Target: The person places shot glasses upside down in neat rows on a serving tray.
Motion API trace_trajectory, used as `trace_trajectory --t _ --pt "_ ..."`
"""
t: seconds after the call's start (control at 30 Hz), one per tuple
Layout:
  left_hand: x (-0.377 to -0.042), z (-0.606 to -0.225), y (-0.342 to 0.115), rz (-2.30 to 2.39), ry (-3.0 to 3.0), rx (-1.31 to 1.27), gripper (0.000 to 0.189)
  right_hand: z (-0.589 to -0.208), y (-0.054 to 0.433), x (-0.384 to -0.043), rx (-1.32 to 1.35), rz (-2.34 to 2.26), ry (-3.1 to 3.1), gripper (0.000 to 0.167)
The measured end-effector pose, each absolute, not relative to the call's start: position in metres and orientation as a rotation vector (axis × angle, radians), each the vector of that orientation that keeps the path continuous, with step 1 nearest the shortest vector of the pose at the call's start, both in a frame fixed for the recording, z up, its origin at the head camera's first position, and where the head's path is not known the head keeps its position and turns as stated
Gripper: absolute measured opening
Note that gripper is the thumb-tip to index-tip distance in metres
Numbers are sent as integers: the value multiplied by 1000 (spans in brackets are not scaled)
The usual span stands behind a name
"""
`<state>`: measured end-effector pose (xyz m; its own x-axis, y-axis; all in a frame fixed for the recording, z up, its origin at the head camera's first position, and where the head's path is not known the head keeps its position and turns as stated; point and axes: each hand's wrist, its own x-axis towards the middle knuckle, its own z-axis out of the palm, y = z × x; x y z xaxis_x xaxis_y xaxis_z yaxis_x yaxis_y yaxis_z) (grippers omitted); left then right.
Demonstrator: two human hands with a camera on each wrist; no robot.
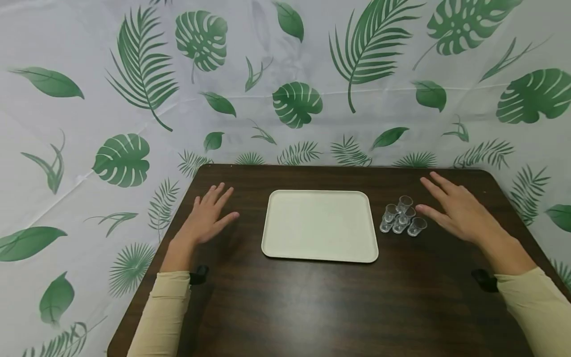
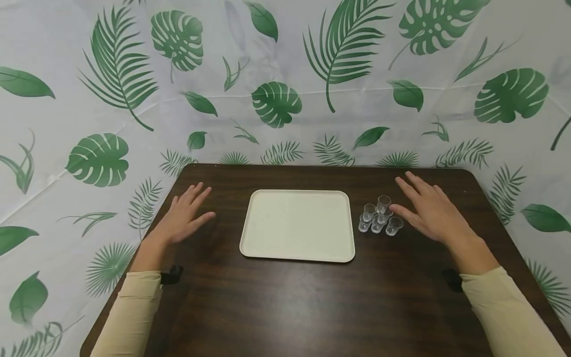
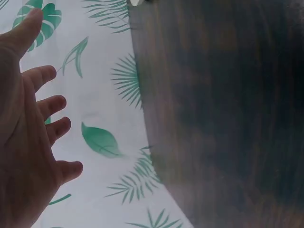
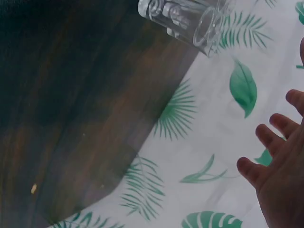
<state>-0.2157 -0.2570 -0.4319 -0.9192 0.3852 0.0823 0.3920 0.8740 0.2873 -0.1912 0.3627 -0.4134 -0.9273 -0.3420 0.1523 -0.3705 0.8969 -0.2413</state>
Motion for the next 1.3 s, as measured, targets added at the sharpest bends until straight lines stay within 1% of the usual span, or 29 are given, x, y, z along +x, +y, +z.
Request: trace_trajectory --t 0.17,0.4,0.5,0.57,0.73,0.93,1.2,1.3 --pt "-214 -449 -247 -545 -3037 -690 79 -420 370 -186 481 591 -3029 81" --pt "-214 -475 -220 -636 -3147 -815 86 -442 384 -170 310 772 -3078 100" --pt "-215 -483 -212 -679 -3182 -831 89 -454 385 -166 268 830 -3072 102" --pt "-216 -487 -209 -689 -3204 -839 91 -463 384 -166 256 915 -3044 97" --pt "-218 -496 -202 -663 -3234 -866 97 -483 375 -168 236 1049 -2976 78" --pt "-218 -498 -198 -632 -3231 -865 103 -493 364 -174 131 1059 -2946 59" --pt "-216 -500 -203 -602 -3230 -879 110 -501 355 -174 33 1040 -2953 49" --pt "-216 -500 -205 -595 -3233 -890 112 -504 352 -174 1 1044 -2950 47"
